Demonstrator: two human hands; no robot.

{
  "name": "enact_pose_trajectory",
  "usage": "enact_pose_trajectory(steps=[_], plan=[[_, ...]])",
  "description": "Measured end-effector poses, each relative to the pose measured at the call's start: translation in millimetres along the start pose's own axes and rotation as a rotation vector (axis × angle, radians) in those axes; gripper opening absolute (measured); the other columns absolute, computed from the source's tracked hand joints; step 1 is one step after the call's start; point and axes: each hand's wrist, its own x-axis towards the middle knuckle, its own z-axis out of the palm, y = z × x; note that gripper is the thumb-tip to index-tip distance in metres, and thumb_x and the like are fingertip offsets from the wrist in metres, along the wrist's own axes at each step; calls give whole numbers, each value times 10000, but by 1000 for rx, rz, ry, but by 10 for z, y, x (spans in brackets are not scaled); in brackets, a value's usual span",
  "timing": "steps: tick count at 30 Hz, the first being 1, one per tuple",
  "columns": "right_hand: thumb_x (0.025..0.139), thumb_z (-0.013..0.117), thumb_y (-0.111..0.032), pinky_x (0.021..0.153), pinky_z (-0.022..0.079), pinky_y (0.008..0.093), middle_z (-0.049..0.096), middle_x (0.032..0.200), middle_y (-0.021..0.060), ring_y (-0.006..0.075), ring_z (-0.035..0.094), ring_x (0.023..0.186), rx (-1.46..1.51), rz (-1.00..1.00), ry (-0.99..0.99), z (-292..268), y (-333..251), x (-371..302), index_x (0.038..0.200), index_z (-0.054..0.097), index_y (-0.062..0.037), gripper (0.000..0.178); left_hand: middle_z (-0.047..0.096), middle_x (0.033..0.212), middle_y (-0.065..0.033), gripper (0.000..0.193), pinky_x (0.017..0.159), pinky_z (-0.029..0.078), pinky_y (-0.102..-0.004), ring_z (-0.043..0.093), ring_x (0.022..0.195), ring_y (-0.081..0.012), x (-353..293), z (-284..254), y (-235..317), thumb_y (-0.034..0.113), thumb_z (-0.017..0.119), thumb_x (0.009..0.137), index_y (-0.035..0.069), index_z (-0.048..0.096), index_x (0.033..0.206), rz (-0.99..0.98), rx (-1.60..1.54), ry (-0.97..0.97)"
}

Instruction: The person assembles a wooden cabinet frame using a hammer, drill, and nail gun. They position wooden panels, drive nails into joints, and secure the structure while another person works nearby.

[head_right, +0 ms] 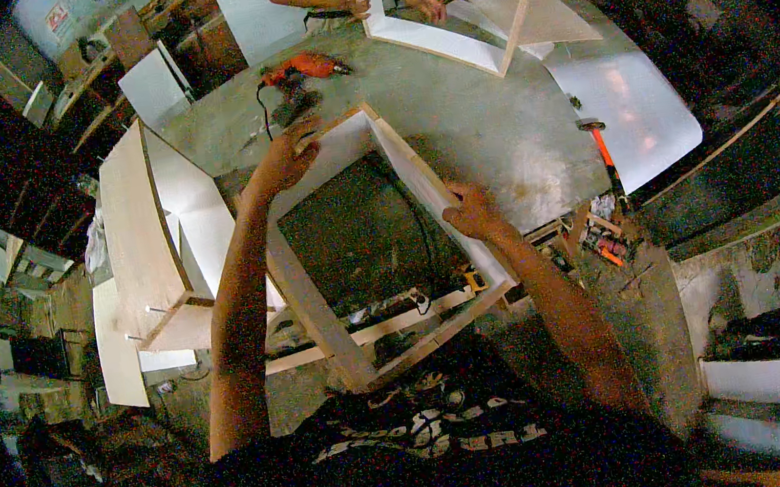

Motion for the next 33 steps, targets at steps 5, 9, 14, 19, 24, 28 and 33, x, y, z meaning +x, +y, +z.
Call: enact_pose_trajectory(steps=[5,9,14,19,24,28,33], plan=[[746,676,-114,968,488,367,681,1176,207,278,652,1045,7,24,-44,-38,-32,-16,1354,567,-1,628,436,1497,-193,688,1160,321,-446,393,1404,-344,-1721,-33,651,210,717,906,48,388,1488,-299,-73,338],[758,689,-142,1015,472,377,624,1289,232,305,620,1152,16,28,-97,-71,-64,1,1418,487,17,708,323,1572,-202,1017,1137,359,-437,364,1423,-300,-2539,511,1249,237,827,823,46,172,1576,-895,-531,338],[738,691,-124,993,487,377,631,1279,221,293,626,1142,111,60,-119,-68,-68,-3,1418,475,28,730,440,1474,-255,824,1056,407,-442,484,1306,-358,-2529,842,1280,74,617,840,-1,209,1552,-730,-60,387],[707,668,-89,896,525,387,682,1180,174,274,662,1001,267,41,-89,-414,-58,3,1413,489,0,734,636,1212,-243,701,838,516,-450,657,962,-374,-2125,603,1262,59,532,795,-28,368,1471,-709,-342,436],[681,664,-59,891,505,348,666,1181,145,230,624,1034,361,141,83,-745,108,139,1396,513,-10,732,645,915,-125,547,712,516,-379,597,794,-217,-1197,622,924,63,532,793,-31,486,1330,-707,-190,335],[711,639,-57,855,510,344,665,1173,143,227,622,1018,489,167,188,-563,386,367,1419,480,-10,728,644,913,-120,510,730,521,-393,597,795,-233,-523,613,404,63,537,760,-36,538,1261,-578,-305,238],[732,622,-48,897,538,386,510,1419,213,313,625,1103,434,106,463,-82,509,529,1530,319,-20,854,670,975,-158,498,761,528,-394,625,851,-255,-116,584,34,40,524,756,-38,554,1248,-505,-219,84]])
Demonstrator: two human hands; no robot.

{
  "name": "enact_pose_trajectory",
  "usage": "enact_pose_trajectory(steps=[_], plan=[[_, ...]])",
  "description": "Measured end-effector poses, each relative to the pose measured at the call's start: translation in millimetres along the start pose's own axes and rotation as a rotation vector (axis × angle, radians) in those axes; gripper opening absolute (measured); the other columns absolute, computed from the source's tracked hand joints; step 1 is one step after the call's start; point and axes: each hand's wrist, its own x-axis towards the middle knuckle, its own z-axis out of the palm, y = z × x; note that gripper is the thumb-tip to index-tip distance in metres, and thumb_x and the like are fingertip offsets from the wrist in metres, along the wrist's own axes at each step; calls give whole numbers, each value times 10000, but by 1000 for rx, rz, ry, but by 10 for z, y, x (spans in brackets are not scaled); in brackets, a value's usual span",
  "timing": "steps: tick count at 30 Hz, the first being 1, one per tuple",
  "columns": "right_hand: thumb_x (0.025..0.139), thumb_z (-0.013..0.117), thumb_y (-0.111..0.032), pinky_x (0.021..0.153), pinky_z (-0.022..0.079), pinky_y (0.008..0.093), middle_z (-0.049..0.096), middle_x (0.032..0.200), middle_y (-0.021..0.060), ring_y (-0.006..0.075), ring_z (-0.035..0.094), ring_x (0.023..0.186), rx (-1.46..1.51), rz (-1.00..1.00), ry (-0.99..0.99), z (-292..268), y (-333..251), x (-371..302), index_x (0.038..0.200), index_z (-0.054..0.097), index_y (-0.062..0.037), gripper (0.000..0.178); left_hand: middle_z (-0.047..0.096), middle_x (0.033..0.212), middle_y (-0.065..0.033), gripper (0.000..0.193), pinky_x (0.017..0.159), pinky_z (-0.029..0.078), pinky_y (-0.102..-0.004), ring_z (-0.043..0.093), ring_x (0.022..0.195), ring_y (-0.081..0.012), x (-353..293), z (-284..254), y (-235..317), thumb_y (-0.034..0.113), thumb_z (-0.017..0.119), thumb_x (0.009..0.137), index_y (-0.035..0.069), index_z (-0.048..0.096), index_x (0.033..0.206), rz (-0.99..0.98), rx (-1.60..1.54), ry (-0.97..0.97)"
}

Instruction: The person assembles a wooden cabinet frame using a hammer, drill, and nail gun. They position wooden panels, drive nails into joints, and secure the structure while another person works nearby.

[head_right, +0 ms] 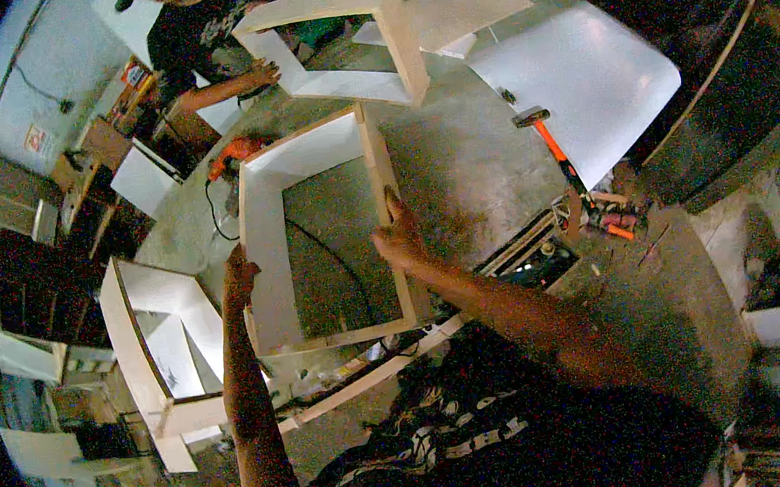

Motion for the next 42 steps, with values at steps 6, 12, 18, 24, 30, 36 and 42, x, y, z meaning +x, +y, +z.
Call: enact_pose_trajectory(steps=[6,12,18,24,30,36,42], plan=[[859,690,-178,1041,451,375,525,1422,182,284,561,1234,369,3,12,-26,51,-134,1498,383,-19,726,621,1281,-229,616,938,518,-438,638,1101,-382,239,116,48,39,583,816,-13,463,1419,139,407,220],[996,580,-339,1036,448,396,637,1290,135,259,589,1192,423,7,8,-186,530,744,1380,538,-29,494,558,1360,-182,694,921,528,-388,618,1141,-269,733,1074,1240,164,714,913,9,365,1493,105,70,-49],[1032,525,-326,1039,439,378,662,1235,140,243,607,1144,545,-85,-52,-74,700,2109,1291,621,-30,404,666,1177,-222,748,796,564,-375,698,981,-291,1467,2151,2136,271,713,914,22,329,1506,-33,59,-36],[1031,515,-329,1011,463,373,698,1173,137,245,633,1088,281,-120,-284,134,872,2596,1207,671,-3,402,684,1132,-220,586,830,547,-434,690,979,-348,1566,2458,2149,199,664,910,-16,438,1407,11,294,119],[989,584,-342,985,481,379,709,1154,126,216,633,1080,474,-11,-369,224,1021,2604,1151,694,16,407,660,1203,-198,508,909,522,-381,653,1078,-272,1514,2422,2171,193,710,895,-16,549,1329,37,290,133],[918,683,-311,959,489,374,718,1080,115,207,642,1022,614,-33,-492,189,1021,2656,1094,711,9,366,641,1234,-184,482,982,480,-380,618,1140,-269,1475,2450,2183,204,721,897,-29,580,1294,-26,54,164],[884,703,-316,882,501,356,711,977,80,184,638,917,581,13,-482,153,1026,2666,1034,722,-21,332,651,1147,-135,460,933,486,-322,614,1063,-198,1487,2472,2207,177,733,893,-36,590,1275,-85,11,187]])
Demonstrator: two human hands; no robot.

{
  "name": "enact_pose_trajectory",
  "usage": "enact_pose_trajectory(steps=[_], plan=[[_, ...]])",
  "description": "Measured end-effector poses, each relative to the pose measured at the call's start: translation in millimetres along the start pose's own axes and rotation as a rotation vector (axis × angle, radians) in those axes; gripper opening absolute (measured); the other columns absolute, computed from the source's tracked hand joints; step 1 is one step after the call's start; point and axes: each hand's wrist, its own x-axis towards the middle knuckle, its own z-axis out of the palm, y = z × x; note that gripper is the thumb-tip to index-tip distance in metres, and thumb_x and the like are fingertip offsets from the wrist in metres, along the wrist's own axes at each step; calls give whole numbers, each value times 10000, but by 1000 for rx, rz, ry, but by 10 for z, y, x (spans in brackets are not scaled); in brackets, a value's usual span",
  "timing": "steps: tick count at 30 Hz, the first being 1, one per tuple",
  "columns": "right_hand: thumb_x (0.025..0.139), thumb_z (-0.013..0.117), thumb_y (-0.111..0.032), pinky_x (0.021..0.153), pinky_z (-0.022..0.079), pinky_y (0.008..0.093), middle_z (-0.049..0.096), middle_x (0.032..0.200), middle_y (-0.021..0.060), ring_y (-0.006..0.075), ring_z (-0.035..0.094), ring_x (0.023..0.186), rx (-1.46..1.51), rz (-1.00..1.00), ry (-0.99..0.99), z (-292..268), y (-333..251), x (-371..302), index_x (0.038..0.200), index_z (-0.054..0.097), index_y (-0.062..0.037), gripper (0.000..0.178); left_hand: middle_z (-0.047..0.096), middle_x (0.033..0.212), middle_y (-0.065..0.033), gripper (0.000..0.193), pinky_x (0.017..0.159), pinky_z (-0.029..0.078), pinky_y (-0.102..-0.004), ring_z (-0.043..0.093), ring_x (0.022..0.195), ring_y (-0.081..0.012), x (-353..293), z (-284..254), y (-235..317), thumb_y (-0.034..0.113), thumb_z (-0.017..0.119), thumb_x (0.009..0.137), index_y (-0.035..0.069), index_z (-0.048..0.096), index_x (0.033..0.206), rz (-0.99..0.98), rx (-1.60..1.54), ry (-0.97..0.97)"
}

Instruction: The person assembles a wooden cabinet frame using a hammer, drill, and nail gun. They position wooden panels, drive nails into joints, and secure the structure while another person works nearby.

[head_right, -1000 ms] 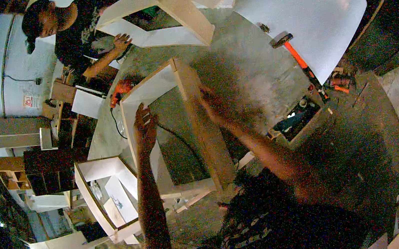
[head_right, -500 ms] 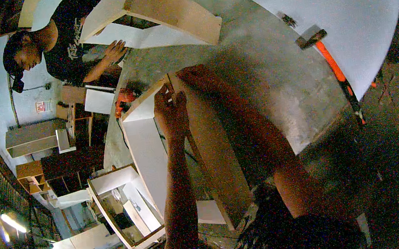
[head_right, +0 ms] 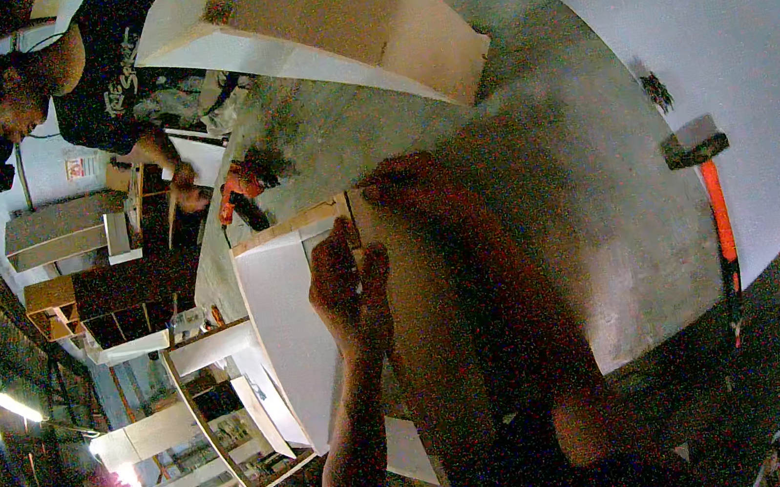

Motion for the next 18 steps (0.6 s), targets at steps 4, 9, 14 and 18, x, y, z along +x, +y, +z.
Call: enact_pose_trajectory(steps=[4,9,14,18], plan=[[931,648,-320,863,497,347,711,951,57,175,629,909,-12,124,-23,-25,-69,-37,1028,728,-30,316,638,1155,-118,406,803,538,-286,616,990,-132,9,-9,11,92,683,930,-60,543,1280,14,41,-32],[980,584,-339,849,487,336,702,919,48,163,616,903,106,135,11,42,-123,-48,1025,723,-28,344,616,1171,-111,417,779,543,-285,610,969,-134,5,-2,-50,79,690,919,-63,538,1280,38,-33,-8],[957,618,-342,889,484,342,701,964,64,170,624,938,194,106,-53,41,-82,-74,1044,724,-31,340,600,1191,-118,421,799,550,-299,614,967,-147,-33,-9,-87,71,678,924,-60,522,1292,-49,-97,-24],[935,657,-331,903,482,350,689,992,59,166,620,960,110,29,-58,56,-63,-54,1053,719,-30,329,587,1197,-123,420,806,557,-303,619,954,-146,-45,2,-52,53,658,931,-52,504,1307,-119,-185,-9]])
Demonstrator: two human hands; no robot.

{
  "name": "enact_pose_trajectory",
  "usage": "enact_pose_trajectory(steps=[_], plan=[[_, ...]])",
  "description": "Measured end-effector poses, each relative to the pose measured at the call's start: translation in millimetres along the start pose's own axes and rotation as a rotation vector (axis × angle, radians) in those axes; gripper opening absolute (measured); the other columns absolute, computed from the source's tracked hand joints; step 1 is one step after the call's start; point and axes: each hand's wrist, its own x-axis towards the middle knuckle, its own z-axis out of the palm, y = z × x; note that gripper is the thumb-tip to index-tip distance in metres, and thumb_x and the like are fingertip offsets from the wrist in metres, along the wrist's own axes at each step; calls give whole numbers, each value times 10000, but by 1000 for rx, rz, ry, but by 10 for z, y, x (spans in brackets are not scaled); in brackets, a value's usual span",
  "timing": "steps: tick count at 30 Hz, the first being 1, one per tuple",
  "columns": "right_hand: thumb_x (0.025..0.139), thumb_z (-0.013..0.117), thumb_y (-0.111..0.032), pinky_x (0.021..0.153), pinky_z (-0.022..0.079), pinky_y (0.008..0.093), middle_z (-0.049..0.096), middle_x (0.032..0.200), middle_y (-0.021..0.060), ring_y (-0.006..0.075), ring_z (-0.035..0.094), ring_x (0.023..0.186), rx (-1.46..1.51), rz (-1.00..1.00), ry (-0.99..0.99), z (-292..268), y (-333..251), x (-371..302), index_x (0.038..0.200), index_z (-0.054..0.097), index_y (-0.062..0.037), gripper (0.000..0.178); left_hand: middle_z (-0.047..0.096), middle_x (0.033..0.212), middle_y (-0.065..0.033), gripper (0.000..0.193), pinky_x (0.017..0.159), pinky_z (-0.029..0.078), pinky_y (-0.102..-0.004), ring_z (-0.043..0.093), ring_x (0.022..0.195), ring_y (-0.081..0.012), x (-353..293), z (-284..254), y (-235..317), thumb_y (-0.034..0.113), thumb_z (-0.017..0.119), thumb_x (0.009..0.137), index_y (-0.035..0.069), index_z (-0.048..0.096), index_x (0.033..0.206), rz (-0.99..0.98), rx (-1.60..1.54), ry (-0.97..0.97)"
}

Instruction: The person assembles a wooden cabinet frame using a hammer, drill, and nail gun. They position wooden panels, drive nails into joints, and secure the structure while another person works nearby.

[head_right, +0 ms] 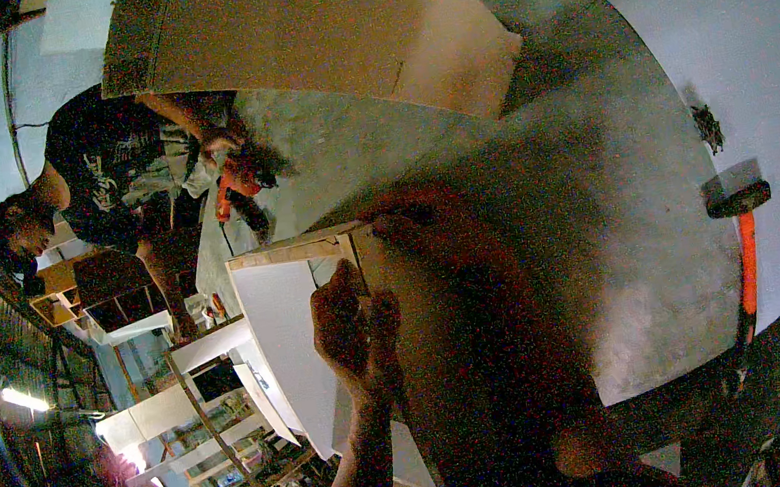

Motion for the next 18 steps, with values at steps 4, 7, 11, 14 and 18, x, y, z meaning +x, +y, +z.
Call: enact_pose_trajectory(steps=[4,7,11,14,18], plan=[[962,622,-302,914,480,353,685,1000,62,181,617,975,111,-23,40,39,-23,-11,1063,710,-28,305,570,1213,-126,405,821,565,-309,614,992,-151,2,13,7,35,651,927,-46,502,1294,11,-46,-5],[980,590,-282,942,467,359,685,1011,66,195,617,988,104,43,55,34,-43,-67,1068,709,-31,292,568,1221,-123,405,844,561,-317,610,1028,-169,-1,-1,-24,25,660,918,-41,505,1286,-16,-60,-4],[986,556,-345,950,458,358,689,1017,70,201,616,988,104,26,82,30,-51,-62,1065,712,-28,362,572,1220,-116,422,863,547,-325,611,1041,-182,4,-24,-14,30,669,913,-27,506,1298,10,29,-30],[975,544,-444,939,458,354,694,1022,77,202,618,977,139,60,39,-3,-65,-30,1060,713,-19,465,595,1237,-107,480,877,540,-335,608,1069,-185,44,0,18,77,683,914,8,489,1348,-7,111,-12],[948,553,-533,913,471,358,698,1018,95,202,621,971,29,51,21,-111,-89,-15,1086,699,-9,562,586,1326,-204,612,948,507,-416,594,1177,-313,-153,-234,-42,149,723,886,40,444,1420,124,192,-183]])
